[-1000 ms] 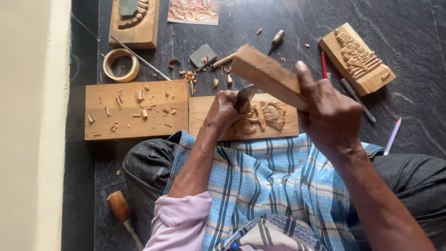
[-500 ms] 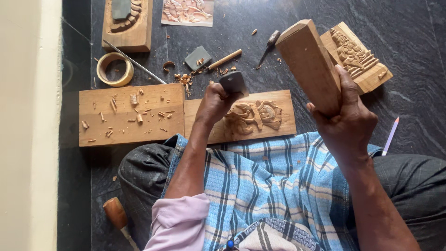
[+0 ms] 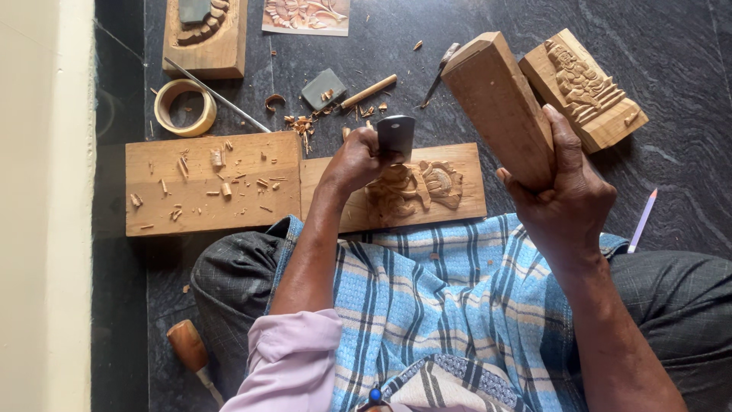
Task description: The person carves a wooden block using a chisel and a wooden mallet. They repeatedly strike the chisel to shape the wood, occasionally adjusting the chisel's position and clearing wood shavings.
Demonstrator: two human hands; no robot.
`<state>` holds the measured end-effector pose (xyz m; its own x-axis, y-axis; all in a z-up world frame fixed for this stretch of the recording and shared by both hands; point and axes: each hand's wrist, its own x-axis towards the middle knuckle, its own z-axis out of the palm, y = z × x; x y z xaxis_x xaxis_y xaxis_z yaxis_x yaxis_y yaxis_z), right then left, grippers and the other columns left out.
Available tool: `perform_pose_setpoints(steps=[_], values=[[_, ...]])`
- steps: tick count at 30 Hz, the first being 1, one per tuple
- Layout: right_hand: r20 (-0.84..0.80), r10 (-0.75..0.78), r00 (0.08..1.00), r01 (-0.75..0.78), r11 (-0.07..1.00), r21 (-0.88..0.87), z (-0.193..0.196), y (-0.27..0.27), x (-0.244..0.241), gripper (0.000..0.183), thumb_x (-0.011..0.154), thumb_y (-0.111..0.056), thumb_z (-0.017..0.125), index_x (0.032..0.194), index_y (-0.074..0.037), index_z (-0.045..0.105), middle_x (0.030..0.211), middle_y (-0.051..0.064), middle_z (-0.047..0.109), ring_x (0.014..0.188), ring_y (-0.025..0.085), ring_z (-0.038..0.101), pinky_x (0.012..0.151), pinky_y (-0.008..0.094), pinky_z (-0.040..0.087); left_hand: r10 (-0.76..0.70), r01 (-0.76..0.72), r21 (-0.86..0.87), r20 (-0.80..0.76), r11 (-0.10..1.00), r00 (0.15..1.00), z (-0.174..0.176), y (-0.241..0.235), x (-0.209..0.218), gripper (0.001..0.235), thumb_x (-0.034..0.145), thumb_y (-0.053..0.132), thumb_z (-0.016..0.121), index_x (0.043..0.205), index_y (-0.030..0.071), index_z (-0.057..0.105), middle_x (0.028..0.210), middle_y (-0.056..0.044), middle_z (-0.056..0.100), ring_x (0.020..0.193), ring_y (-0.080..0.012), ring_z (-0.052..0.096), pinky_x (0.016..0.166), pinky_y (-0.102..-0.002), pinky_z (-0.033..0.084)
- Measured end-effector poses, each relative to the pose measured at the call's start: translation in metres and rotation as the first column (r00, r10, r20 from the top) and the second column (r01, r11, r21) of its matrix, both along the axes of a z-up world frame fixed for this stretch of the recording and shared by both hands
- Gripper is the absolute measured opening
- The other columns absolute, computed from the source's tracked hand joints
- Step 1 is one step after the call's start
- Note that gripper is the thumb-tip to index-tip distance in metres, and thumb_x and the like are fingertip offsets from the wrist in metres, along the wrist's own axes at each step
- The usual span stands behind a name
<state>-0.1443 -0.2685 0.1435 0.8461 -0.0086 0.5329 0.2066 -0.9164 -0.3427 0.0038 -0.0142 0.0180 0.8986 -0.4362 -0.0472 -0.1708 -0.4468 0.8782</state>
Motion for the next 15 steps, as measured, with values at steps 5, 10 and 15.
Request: perform_pose_setpoints(steps=[5, 10, 15], values=[[0.007, 0.02, 1.0, -0.02, 1.0, -0.015, 0.003, 0.002, -0.001, 0.081, 0.093, -0.024, 0.091, 0.157, -0.007, 0.045, 0.125, 0.022, 0.072, 0.109, 0.034, 0.075, 0.093, 0.04, 0.066, -0.012, 0.024, 0.097, -0.119, 0.995, 0.993, 0.014, -0.007, 0.0, 0.011, 0.081, 0.016, 0.083, 0.088, 0.008, 0.08, 0.083, -0.006, 0.077, 0.072, -0.0136, 0.072, 0.069, -0.035, 0.058], [0.09, 0.041, 0.995, -0.036, 0.998, -0.059, 0.007, 0.007, -0.004, 0.074, 0.105, -0.022, 0.085, 0.162, -0.012, 0.037, 0.119, 0.017, 0.072, 0.1, 0.028, 0.076, 0.085, 0.033, 0.067, -0.068, 0.078, 0.129, -0.079, 0.989, 0.995, 0.026, -0.01, -0.003, 0.012, 0.082, 0.013, 0.079, 0.094, 0.01, 0.081, 0.084, -0.005, 0.079, 0.071, -0.0144, 0.073, 0.073, -0.035, 0.058], [0.013, -0.017, 1.0, 0.02, 0.93, -0.368, 0.0, 0.012, 0.007, 0.073, 0.099, -0.026, 0.081, 0.16, -0.015, 0.043, 0.091, 0.011, 0.073, 0.06, 0.018, 0.067, 0.053, 0.033, 0.06, -0.105, 0.107, 0.097, -0.032, 0.989, 0.994, 0.023, -0.009, -0.005, 0.012, 0.082, 0.008, 0.077, 0.094, 0.008, 0.08, 0.082, -0.006, 0.079, 0.07, -0.0145, 0.073, 0.071, -0.034, 0.058]])
